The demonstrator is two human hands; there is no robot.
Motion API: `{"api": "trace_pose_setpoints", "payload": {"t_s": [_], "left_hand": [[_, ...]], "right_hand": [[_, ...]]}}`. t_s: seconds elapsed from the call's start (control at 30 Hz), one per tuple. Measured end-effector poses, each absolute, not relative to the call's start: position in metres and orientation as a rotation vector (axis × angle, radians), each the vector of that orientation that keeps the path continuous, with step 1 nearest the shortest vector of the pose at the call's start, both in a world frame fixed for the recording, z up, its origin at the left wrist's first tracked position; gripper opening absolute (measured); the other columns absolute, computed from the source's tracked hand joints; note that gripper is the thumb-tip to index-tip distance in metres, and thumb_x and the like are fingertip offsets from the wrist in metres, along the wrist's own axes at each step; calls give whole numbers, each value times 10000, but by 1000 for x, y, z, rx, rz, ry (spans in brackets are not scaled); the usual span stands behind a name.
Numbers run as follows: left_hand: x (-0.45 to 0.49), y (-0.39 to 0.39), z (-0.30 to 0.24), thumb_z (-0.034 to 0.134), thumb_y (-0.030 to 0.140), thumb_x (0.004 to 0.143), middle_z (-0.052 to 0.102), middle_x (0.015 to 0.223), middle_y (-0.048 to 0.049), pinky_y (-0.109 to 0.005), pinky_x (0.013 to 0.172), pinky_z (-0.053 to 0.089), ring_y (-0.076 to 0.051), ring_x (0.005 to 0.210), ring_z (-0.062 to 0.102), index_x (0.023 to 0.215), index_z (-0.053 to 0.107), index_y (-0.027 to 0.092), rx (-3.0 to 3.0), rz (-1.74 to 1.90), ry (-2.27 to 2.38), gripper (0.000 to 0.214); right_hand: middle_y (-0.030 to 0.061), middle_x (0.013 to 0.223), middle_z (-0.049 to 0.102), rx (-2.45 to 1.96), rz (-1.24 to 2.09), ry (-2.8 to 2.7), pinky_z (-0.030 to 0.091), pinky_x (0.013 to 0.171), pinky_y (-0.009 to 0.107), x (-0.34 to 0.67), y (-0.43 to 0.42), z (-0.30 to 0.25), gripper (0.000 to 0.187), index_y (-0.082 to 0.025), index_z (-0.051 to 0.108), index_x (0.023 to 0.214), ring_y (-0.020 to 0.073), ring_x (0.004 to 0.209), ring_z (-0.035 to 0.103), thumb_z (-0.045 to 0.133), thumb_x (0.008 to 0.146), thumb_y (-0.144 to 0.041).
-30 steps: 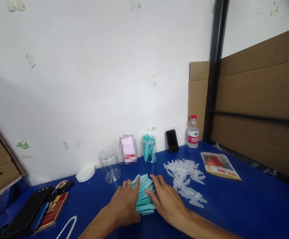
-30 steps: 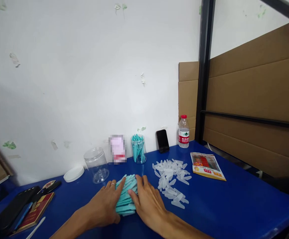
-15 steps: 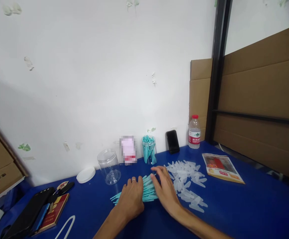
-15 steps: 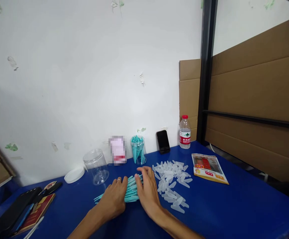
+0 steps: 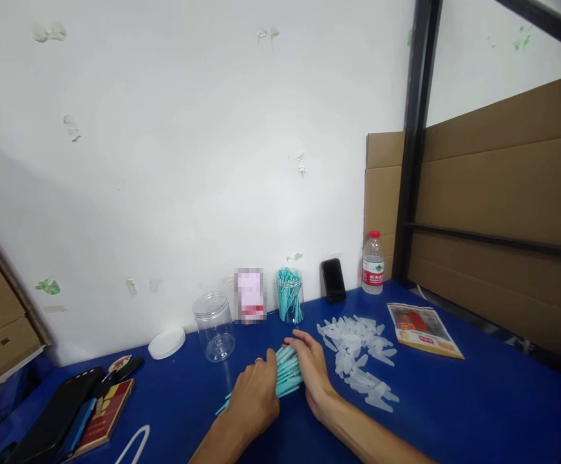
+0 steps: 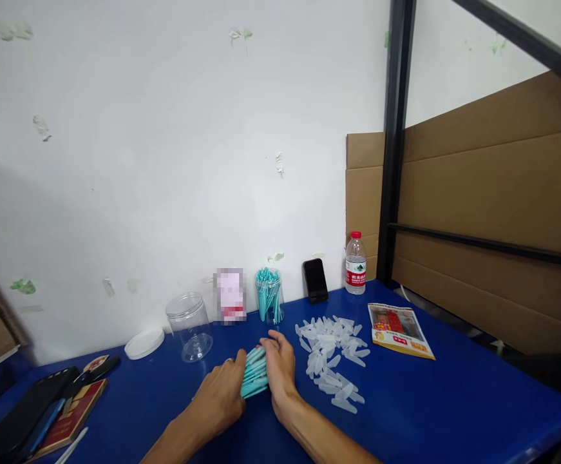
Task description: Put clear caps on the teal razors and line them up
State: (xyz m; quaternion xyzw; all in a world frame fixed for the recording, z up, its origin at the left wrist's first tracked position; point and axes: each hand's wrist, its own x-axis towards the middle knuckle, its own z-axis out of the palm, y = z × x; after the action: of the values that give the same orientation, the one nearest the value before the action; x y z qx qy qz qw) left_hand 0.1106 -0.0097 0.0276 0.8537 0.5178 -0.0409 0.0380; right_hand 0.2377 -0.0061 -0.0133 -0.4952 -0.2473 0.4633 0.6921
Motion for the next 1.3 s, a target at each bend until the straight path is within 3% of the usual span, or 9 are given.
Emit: {"api": "trace_pose_setpoints", "payload": {"t_s": [0.17,0.37,0.5,0.6,0.77,1.0,1.23,1.3], "left_hand": [[107,-17,26,503,-6,708,646,1121,-200,-430,845,489,-347,1040,634,1367,405,90,2640,-115,1598,674],[104,-19,30,517,33,706,671,1057,-176,-424,823,482,-339,965,653,1337,446,111,2634,-103,1591,641],[102,-21,28,505,47,717,671,1077,-150,-388,807,487,-314,979,649,1364,424,147,2604,-69,1630,660],[101,-25,21,493,57,747,640,1179,-149,-379,868,480,-296,1054,620,1419,365,153,2587,-44,1665,691],[103,-27,12,463,-11,743,477,1419,-162,-382,1008,402,-307,1300,447,1490,239,154,2601,-59,1662,797],[104,-20,25,481,27,746,646,1124,-148,-375,829,463,-311,1008,628,1409,362,162,2586,-68,1611,687],[102,-20,26,517,78,727,663,1052,-127,-381,791,447,-323,971,625,1344,422,170,2523,33,1640,631],[101,-18,24,517,77,717,671,1025,-119,-375,773,443,-319,954,628,1328,429,165,2508,68,1638,623]], "right_hand": [[91,874,728,-1020,1119,-522,507,789,325,235,-15,-1,336,-136,651,969,269,906,672,631,669,-286],[66,881,723,-1103,1063,-726,482,753,310,238,-20,1,279,-171,680,900,263,892,654,663,693,-358],[66,1003,702,-1179,982,-701,481,796,318,235,-20,-2,401,-201,638,1034,266,959,639,669,718,-447],[62,1029,697,-1184,1031,-643,480,828,324,234,-23,-2,508,-223,600,1126,261,979,639,642,744,-555],[52,979,716,-1089,1132,-599,489,823,307,236,-28,5,520,-216,655,1042,260,974,642,675,707,-614],[54,937,717,-930,1351,-522,502,824,316,239,-24,10,591,-194,627,1125,247,969,652,676,724,-625],[91,1073,689,-1055,1060,-563,423,977,368,285,-27,14,437,-198,668,1007,267,1138,583,727,706,-509],[120,1043,696,-1009,1231,-403,466,924,395,292,-40,12,459,-191,634,1023,284,1076,625,748,691,-487]]}}
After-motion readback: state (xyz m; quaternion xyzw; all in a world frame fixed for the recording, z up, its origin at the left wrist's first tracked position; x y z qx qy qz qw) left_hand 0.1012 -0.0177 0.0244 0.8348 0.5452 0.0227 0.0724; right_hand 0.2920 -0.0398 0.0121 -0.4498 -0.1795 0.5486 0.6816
